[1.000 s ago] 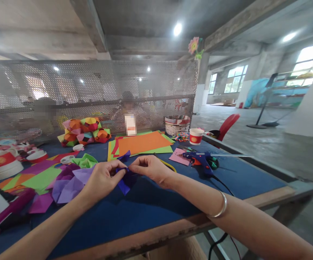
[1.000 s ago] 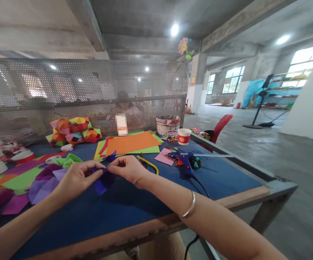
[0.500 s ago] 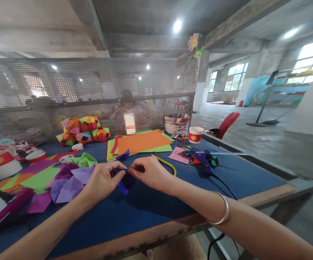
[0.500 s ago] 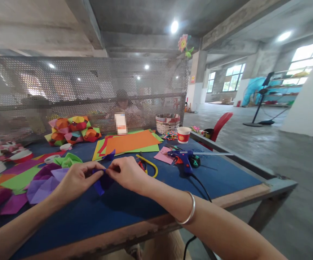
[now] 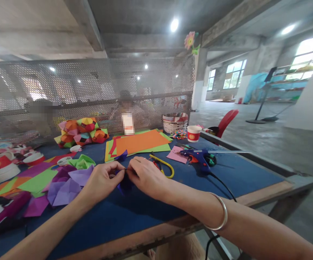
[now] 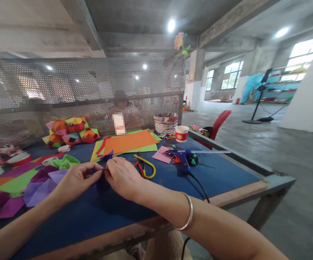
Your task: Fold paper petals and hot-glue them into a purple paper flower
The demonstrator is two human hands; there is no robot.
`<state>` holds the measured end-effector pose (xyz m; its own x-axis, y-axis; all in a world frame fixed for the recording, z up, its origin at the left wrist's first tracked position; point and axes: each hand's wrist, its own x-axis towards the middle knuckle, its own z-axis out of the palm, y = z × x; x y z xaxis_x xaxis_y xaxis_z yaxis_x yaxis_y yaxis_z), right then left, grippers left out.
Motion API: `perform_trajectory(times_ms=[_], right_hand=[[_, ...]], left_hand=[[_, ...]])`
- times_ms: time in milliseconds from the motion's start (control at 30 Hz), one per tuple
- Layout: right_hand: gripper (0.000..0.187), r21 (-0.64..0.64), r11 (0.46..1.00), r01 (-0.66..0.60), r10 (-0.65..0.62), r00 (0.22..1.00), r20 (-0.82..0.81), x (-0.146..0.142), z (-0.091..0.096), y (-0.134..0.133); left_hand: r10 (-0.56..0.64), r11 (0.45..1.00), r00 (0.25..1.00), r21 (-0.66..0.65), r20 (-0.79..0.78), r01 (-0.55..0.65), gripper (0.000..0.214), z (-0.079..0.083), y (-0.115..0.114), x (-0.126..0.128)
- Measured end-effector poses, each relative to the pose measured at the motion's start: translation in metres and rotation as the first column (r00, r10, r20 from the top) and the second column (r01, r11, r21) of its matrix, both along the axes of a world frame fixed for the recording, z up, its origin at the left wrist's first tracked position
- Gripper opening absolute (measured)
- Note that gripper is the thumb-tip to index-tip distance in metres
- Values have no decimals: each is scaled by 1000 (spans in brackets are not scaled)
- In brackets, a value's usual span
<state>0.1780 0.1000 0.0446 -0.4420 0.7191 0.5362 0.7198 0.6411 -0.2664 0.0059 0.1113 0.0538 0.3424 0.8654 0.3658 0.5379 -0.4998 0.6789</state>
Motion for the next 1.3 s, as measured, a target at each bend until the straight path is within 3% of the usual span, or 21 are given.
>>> perform_trajectory(times_ms=[233,533,733,900,1000,1133,1300], right_hand=[[11,-45,998,-33,29,995,-98,-1,-7,2],[7,-57,997,53,-55,998,-26,-3,-7,1],[11,-11,996,89,-89,995,53,-3,-9,1],[11,115,992,55,-68,991,116,-6,-9,-4],[14,134,990,44,-53,996,66,-6,-7,-3],[13,4,997,72,-71,993,-90,-4,-3,6],[8,-90,996,0,-21,973,-231,-1,-3,16]], left_hand=[[132,973,978,209,-160,-97,20,-3,-5,3],[144,938,971,338,-192,-72,20,-10,-11,9],[181,906,950,418,-254,-61,22,-16,-14,11],[220,875,939,478,-266,-69,23,-14,-21,12],[216,872,943,484,-252,-70,22,-12,-18,10],[184,901,958,427,-218,-75,21,-6,-6,6],[145,950,985,290,-94,-113,22,0,5,3]])
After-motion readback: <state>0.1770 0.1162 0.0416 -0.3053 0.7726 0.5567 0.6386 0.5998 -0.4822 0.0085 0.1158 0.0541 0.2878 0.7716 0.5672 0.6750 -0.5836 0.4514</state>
